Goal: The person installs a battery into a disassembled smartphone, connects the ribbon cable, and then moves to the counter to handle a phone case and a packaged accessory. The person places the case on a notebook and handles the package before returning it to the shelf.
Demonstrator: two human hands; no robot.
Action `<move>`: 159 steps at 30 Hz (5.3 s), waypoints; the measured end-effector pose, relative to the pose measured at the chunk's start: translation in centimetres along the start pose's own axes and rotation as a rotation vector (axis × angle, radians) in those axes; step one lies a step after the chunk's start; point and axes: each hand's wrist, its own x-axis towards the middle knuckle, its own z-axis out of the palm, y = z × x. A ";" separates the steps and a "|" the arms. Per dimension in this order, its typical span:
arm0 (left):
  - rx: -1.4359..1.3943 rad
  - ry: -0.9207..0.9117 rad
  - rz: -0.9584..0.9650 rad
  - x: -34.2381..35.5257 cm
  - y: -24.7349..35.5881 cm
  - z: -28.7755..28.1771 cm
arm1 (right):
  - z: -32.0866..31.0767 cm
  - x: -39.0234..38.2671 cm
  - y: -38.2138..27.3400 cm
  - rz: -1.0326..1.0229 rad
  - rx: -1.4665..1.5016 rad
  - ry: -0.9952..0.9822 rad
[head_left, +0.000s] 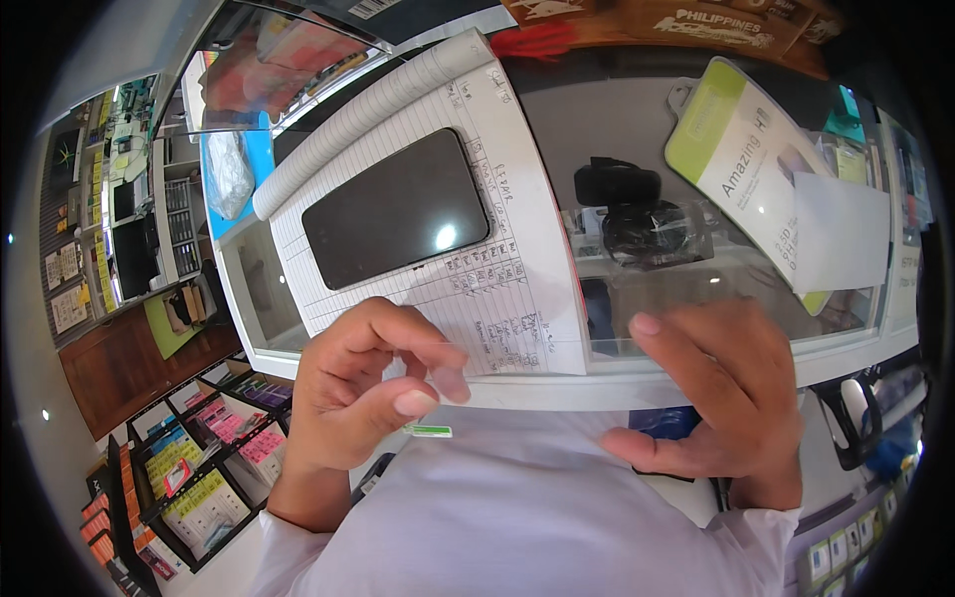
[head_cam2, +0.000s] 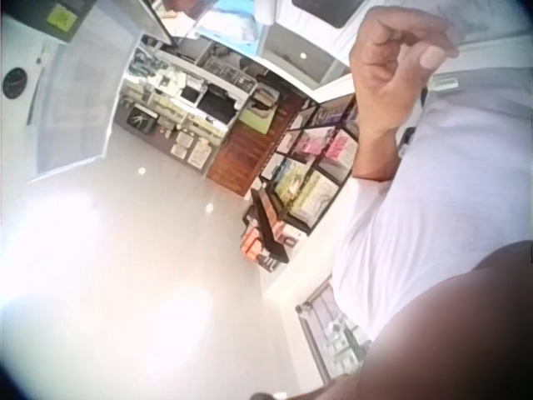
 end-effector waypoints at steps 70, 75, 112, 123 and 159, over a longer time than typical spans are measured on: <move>0.905 -0.240 0.785 7.1 3.3 -9.7 | -0.9 -1.2 1.0 0.093 0.029 -0.071; 1.056 -0.171 0.641 6.1 2.3 -8.1 | -1.0 -1.9 2.0 0.172 0.096 0.008; 1.035 0.160 0.587 1.1 -4.6 -15.9 | 5.9 13.6 -2.1 -0.080 -0.274 -0.154; 1.079 0.154 0.573 1.2 -4.7 -15.9 | 5.9 13.0 -1.6 -0.034 -0.239 -0.172; 1.072 0.377 0.706 -1.3 0.1 -17.1 | 0.0 10.8 0.1 0.492 1.034 0.059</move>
